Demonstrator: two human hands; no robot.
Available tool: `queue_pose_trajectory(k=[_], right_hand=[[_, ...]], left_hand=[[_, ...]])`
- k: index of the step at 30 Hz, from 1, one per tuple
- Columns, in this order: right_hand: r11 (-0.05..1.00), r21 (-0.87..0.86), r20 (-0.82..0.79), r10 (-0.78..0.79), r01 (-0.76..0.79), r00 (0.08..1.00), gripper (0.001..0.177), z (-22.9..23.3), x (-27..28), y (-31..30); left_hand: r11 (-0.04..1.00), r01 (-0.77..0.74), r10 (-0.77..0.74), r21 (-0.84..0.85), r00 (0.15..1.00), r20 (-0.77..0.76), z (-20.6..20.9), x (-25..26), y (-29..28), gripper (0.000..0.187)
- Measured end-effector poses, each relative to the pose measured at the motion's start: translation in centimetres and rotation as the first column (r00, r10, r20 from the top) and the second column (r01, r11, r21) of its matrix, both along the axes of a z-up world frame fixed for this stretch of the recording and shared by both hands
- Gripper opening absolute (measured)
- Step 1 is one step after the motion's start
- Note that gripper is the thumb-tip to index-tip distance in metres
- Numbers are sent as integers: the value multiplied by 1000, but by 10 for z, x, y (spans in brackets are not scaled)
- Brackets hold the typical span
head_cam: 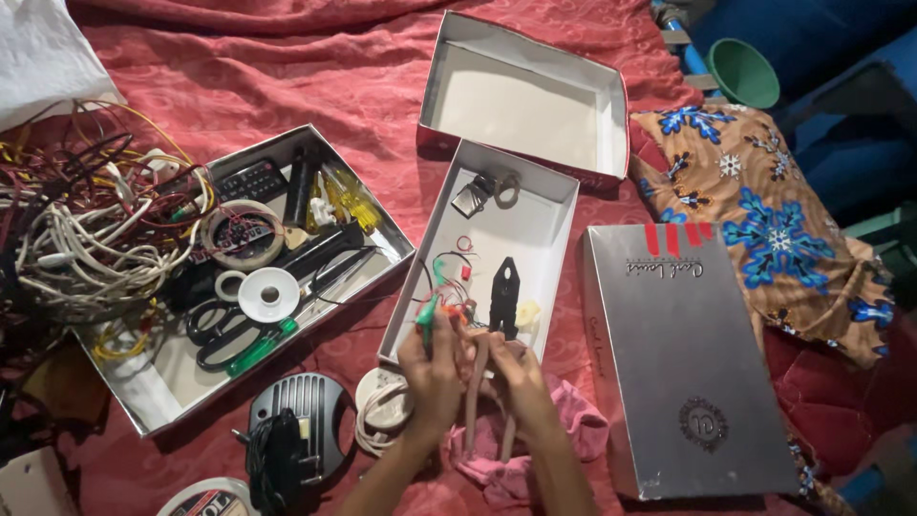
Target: The person uses pliers to strip and twist wires, then wipes a small component with a pink cloth. They handle several small electronic parts and wires on a bed surface.
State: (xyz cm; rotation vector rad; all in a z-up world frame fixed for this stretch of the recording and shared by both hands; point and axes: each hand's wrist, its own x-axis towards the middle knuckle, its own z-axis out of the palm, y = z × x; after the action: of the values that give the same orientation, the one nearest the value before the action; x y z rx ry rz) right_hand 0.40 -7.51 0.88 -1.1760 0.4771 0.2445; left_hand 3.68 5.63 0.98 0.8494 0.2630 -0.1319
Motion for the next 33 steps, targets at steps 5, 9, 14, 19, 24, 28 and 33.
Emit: queue_pose_trajectory(k=[5, 9, 14, 19, 24, 28, 33], right_hand=[[991, -128, -17, 21, -23, 1000, 40, 28, 3, 1], [970, -230, 53, 92, -77, 994, 48, 31, 5, 0], [973, -132, 81, 199, -187, 977, 53, 36, 0, -9], [985, -81, -3, 151, -151, 988, 55, 53, -7, -17], [923, -363, 36, 147, -124, 989, 51, 73, -43, -28], [908, -363, 134, 272, -209, 953, 40, 73, -78, -39], [908, -226, 141, 389, -353, 910, 35, 69, -104, -52]], left_hand=[[994, -87, 81, 62, 993, 90, -26, 22, 11, 33], [955, -152, 138, 255, 988, 73, -35, 26, 10, 22], [966, -78, 58, 246, 994, 89, -31, 22, 10, 18], [965, -86, 38, 248, 981, 190, -28, 25, 14, 16], [991, 65, -91, 119, 970, 223, -16, 26, 18, 19], [880, 470, -442, -66, 862, 247, -8, 22, 19, 27], [651, 719, -688, -242, 694, 213, -15, 5, 11, 37]])
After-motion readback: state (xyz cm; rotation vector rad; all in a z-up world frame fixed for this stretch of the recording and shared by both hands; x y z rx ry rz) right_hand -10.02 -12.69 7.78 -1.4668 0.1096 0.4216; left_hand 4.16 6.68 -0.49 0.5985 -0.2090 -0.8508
